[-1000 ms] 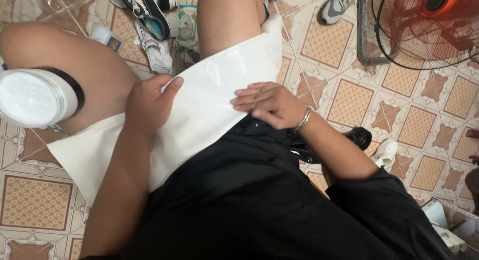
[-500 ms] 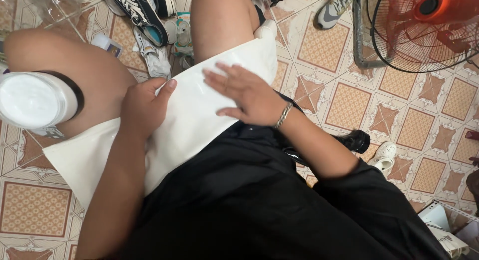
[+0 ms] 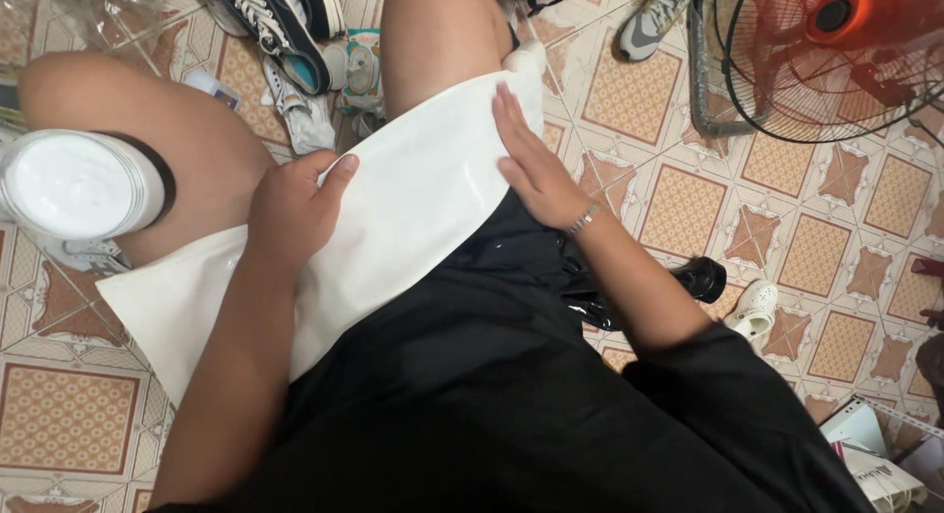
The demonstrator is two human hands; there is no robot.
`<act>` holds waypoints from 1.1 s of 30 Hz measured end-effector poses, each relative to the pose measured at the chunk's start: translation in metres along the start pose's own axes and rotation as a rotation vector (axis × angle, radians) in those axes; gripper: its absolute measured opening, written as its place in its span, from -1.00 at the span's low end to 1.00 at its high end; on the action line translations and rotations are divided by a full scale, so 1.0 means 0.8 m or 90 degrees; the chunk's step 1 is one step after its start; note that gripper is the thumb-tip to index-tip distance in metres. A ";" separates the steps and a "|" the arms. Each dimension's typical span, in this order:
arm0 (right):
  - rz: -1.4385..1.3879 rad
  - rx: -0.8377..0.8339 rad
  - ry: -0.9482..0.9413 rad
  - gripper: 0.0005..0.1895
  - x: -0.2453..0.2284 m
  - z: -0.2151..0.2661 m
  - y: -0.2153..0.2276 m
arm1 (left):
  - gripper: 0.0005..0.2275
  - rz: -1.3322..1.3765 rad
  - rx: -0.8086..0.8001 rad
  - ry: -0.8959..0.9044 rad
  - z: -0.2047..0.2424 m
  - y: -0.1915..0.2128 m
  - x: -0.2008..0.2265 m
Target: Polishing a white high-heeled boot with cleaning cream.
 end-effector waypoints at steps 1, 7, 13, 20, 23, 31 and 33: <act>0.034 0.020 0.012 -0.31 -0.005 -0.015 0.003 | -0.63 -0.005 0.003 -0.005 -0.001 0.001 0.000; 0.232 0.024 0.082 -0.11 -0.069 -0.064 -0.004 | -0.68 0.008 0.023 0.006 -0.002 0.012 -0.004; 0.175 -0.176 0.161 -0.40 -0.143 -0.023 -0.042 | -0.69 0.103 0.022 0.013 0.002 0.018 -0.006; 0.113 -0.209 0.197 -0.48 -0.102 0.010 -0.019 | -0.70 0.156 0.002 -0.050 -0.004 0.009 0.003; 0.285 -0.105 0.167 -0.40 -0.106 -0.027 -0.002 | -0.67 0.130 0.005 -0.053 -0.006 0.005 0.002; 0.230 -0.116 0.265 -0.38 -0.161 -0.060 -0.054 | -0.64 0.127 0.043 0.008 -0.007 0.013 -0.018; 0.213 -0.152 0.280 -0.42 -0.168 -0.044 -0.054 | -0.66 0.128 0.051 -0.021 -0.006 0.016 -0.011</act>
Point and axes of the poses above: each hand's wrist, its own z-axis away from the middle knuckle, its own y-axis out of the back of the hand, x = y × z, the point moved 10 cm from there along -z, towards the middle knuckle, and after that the axes turned 9 degrees about z, right-handed, at the moved point
